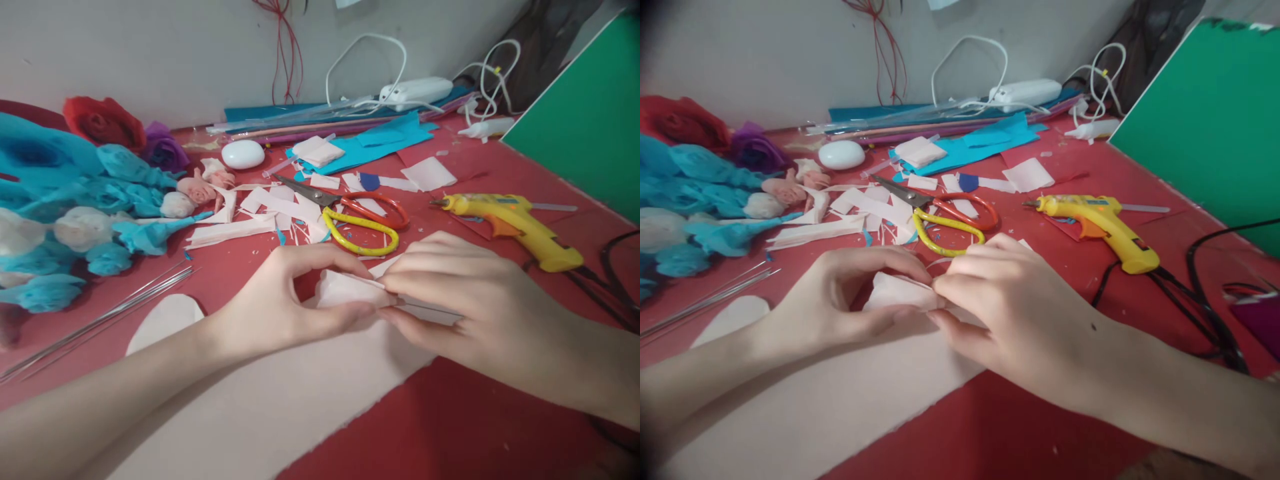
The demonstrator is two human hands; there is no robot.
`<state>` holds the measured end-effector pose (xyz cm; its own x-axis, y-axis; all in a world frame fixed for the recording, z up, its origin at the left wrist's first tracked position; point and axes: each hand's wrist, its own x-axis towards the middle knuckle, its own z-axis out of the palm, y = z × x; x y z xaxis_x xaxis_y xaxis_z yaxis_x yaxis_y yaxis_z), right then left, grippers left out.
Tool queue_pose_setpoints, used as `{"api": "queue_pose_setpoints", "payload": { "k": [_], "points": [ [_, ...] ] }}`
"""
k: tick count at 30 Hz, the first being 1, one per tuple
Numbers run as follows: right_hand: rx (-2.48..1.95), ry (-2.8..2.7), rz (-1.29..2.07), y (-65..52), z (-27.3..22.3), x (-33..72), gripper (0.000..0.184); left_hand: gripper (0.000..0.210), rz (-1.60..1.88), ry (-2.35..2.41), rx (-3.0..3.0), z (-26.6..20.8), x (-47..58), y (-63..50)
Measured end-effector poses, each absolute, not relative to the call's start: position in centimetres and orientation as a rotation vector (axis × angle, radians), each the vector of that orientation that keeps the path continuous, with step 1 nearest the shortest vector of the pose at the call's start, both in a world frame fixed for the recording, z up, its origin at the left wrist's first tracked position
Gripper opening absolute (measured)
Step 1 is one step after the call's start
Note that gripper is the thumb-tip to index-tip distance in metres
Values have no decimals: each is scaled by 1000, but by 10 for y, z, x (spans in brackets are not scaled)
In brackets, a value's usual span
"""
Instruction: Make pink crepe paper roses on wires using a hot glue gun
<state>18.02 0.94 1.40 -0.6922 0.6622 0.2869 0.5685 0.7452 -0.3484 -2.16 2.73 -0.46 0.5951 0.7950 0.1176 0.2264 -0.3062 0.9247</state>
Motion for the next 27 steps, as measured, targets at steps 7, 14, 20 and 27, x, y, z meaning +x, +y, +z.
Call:
{"api": "queue_pose_setpoints", "payload": {
  "k": [7, 14, 20, 27],
  "points": [
    [-956, -2550, 358, 9, 12, 181, 13, 15, 673, 927, 1817, -5, -19, 23],
    [-968, -2537, 403, 9, 13, 181, 14, 16, 708, 919, 1765, -6, -17, 22],
    [-949, -2532, 414, 9, 15, 183, 15, 22, 699, 905, 1665, -5, -17, 21],
    [-947, -2534, 396, 11, 14, 182, 15, 26, 607, 997, 1658, -2, -16, 20]
  ]
}}
